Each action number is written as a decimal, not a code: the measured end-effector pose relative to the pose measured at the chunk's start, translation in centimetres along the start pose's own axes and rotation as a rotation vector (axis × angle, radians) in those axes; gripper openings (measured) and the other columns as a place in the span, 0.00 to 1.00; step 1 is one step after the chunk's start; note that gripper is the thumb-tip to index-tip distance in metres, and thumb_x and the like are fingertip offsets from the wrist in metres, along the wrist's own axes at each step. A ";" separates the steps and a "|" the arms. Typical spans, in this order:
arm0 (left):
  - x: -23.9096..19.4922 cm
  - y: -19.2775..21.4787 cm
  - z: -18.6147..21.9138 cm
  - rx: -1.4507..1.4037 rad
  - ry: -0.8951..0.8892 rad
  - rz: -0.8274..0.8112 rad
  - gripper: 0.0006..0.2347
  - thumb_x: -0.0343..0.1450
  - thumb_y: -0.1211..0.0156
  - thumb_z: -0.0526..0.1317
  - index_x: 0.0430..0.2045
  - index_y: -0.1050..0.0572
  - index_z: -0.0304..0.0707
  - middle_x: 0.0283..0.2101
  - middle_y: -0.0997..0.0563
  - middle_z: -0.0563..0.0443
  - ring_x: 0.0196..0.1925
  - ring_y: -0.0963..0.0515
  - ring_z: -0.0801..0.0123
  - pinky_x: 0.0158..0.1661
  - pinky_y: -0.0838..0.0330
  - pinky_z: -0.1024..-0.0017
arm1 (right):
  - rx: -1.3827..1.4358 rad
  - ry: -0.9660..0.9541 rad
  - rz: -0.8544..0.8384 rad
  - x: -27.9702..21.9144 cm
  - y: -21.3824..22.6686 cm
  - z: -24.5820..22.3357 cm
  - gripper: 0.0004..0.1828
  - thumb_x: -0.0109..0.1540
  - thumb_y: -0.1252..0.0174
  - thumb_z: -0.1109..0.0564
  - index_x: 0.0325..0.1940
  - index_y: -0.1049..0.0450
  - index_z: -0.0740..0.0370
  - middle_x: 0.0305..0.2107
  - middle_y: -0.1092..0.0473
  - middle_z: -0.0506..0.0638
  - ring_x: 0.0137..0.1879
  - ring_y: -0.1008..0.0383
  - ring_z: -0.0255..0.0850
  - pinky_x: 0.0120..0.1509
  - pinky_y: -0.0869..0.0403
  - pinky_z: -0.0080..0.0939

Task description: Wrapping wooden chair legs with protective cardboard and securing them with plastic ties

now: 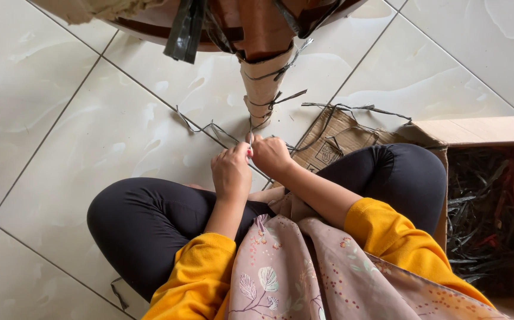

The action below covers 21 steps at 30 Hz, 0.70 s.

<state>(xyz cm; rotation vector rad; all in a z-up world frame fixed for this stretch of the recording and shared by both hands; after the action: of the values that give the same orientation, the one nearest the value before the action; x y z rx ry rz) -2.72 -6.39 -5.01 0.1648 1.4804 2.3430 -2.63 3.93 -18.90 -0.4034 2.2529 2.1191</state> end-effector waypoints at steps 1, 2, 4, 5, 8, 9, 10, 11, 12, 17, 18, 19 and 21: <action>0.1 -0.3 0.0 0.000 -0.002 0.001 0.08 0.75 0.52 0.35 0.28 0.25 0.51 0.29 0.19 0.57 0.40 0.17 0.59 0.49 0.27 0.58 | -0.001 -0.001 0.001 -0.4 1.3 0.2 0.13 0.58 0.56 0.60 0.43 0.29 0.58 0.25 0.30 0.48 0.26 0.22 0.49 0.27 0.28 0.54; 0.0 -0.3 0.3 0.020 -0.082 0.047 0.07 0.74 0.50 0.36 0.28 0.26 0.52 0.30 0.19 0.57 0.41 0.18 0.60 0.50 0.28 0.59 | 0.007 0.040 0.005 -1.0 2.5 -0.1 0.11 0.58 0.57 0.60 0.40 0.30 0.57 0.25 0.30 0.48 0.26 0.22 0.49 0.28 0.27 0.53; -0.1 0.1 0.9 0.039 -0.163 0.093 0.06 0.74 0.48 0.36 0.28 0.26 0.53 0.31 0.20 0.57 0.42 0.19 0.60 0.51 0.29 0.60 | 0.013 0.081 0.007 -2.5 4.4 -0.2 0.09 0.58 0.57 0.59 0.37 0.30 0.56 0.26 0.30 0.48 0.26 0.22 0.48 0.29 0.26 0.52; 0.0 0.7 1.5 0.040 -0.217 0.129 0.06 0.73 0.46 0.36 0.28 0.24 0.52 0.36 0.22 0.58 0.45 0.22 0.61 0.51 0.30 0.61 | -0.003 0.076 0.020 -3.4 5.3 0.0 0.08 0.58 0.56 0.59 0.36 0.31 0.55 0.25 0.30 0.47 0.27 0.21 0.47 0.30 0.26 0.51; 0.8 1.8 3.0 -0.057 -0.349 0.177 0.05 0.73 0.44 0.37 0.27 0.23 0.48 0.51 0.24 0.58 0.57 0.26 0.60 0.55 0.33 0.60 | 0.044 0.055 0.039 -5.7 7.7 1.1 0.08 0.58 0.56 0.61 0.37 0.32 0.57 0.26 0.29 0.49 0.28 0.21 0.49 0.32 0.25 0.51; 1.1 2.2 3.6 -0.148 -0.427 0.191 0.06 0.75 0.45 0.39 0.27 0.24 0.44 0.60 0.25 0.57 0.66 0.28 0.59 0.60 0.36 0.60 | 0.110 0.041 0.051 -6.3 8.6 1.6 0.09 0.58 0.57 0.64 0.38 0.32 0.60 0.26 0.28 0.51 0.28 0.21 0.52 0.32 0.24 0.52; 1.5 1.3 3.4 -0.151 -0.425 0.187 0.06 0.75 0.45 0.39 0.27 0.24 0.44 0.60 0.25 0.57 0.66 0.28 0.59 0.60 0.36 0.60 | 0.110 0.040 0.047 -7.0 10.0 1.7 0.09 0.58 0.57 0.64 0.38 0.32 0.60 0.26 0.28 0.51 0.28 0.21 0.52 0.32 0.24 0.52; 1.9 0.4 3.0 -0.375 -0.389 0.154 0.08 0.76 0.45 0.38 0.25 0.24 0.44 0.54 0.22 0.56 0.63 0.25 0.57 0.59 0.33 0.60 | 0.185 0.022 0.088 -7.7 11.7 2.0 0.09 0.58 0.56 0.64 0.40 0.32 0.59 0.26 0.28 0.52 0.29 0.21 0.53 0.33 0.24 0.53; 2.5 -0.3 2.5 -0.595 -0.352 0.124 0.10 0.77 0.46 0.38 0.23 0.24 0.44 0.47 0.18 0.55 0.59 0.21 0.56 0.59 0.30 0.60 | 0.260 0.005 0.134 -8.2 13.5 2.4 0.10 0.59 0.56 0.64 0.43 0.33 0.59 0.26 0.29 0.53 0.30 0.21 0.54 0.33 0.24 0.54; 3.2 -2.8 1.0 -0.774 -0.192 0.166 0.07 0.76 0.42 0.40 0.28 0.20 0.51 0.38 0.17 0.61 0.51 0.17 0.66 0.56 0.27 0.68 | 0.278 0.000 0.188 -8.5 11.7 2.8 0.10 0.60 0.56 0.64 0.42 0.33 0.54 0.25 0.29 0.50 0.29 0.22 0.51 0.31 0.26 0.49; 3.2 -3.0 0.8 -0.783 -0.163 0.204 0.05 0.75 0.41 0.39 0.32 0.18 0.52 0.38 0.16 0.60 0.50 0.17 0.67 0.55 0.26 0.69 | 0.272 0.007 0.195 -8.4 11.8 2.6 0.10 0.60 0.57 0.64 0.40 0.33 0.54 0.26 0.28 0.49 0.29 0.21 0.50 0.31 0.26 0.46; 3.2 -2.9 1.0 -0.784 -0.166 0.199 0.05 0.75 0.41 0.39 0.32 0.18 0.52 0.38 0.16 0.60 0.50 0.17 0.67 0.55 0.26 0.69 | 0.272 0.001 0.196 -8.3 11.5 2.6 0.10 0.60 0.57 0.64 0.40 0.33 0.54 0.26 0.28 0.49 0.29 0.21 0.50 0.31 0.26 0.46; 3.0 -2.3 1.3 -0.736 -0.207 0.233 0.05 0.74 0.39 0.38 0.37 0.16 0.53 0.40 0.16 0.60 0.49 0.17 0.67 0.54 0.27 0.69 | 0.287 0.065 0.175 -7.9 10.8 2.2 0.08 0.60 0.56 0.63 0.40 0.33 0.55 0.24 0.29 0.50 0.30 0.22 0.51 0.33 0.25 0.48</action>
<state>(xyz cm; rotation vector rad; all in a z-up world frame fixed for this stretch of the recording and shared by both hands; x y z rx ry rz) -4.62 -3.36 -6.75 0.3787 0.4623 2.7832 2.49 7.88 -7.02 -0.2763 2.6676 1.8316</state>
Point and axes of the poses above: each hand's wrist, its own x-axis towards the middle knuckle, its own y-axis out of the back of the hand, z = x × y, the point moved 6 cm from there along x, towards the middle knuckle
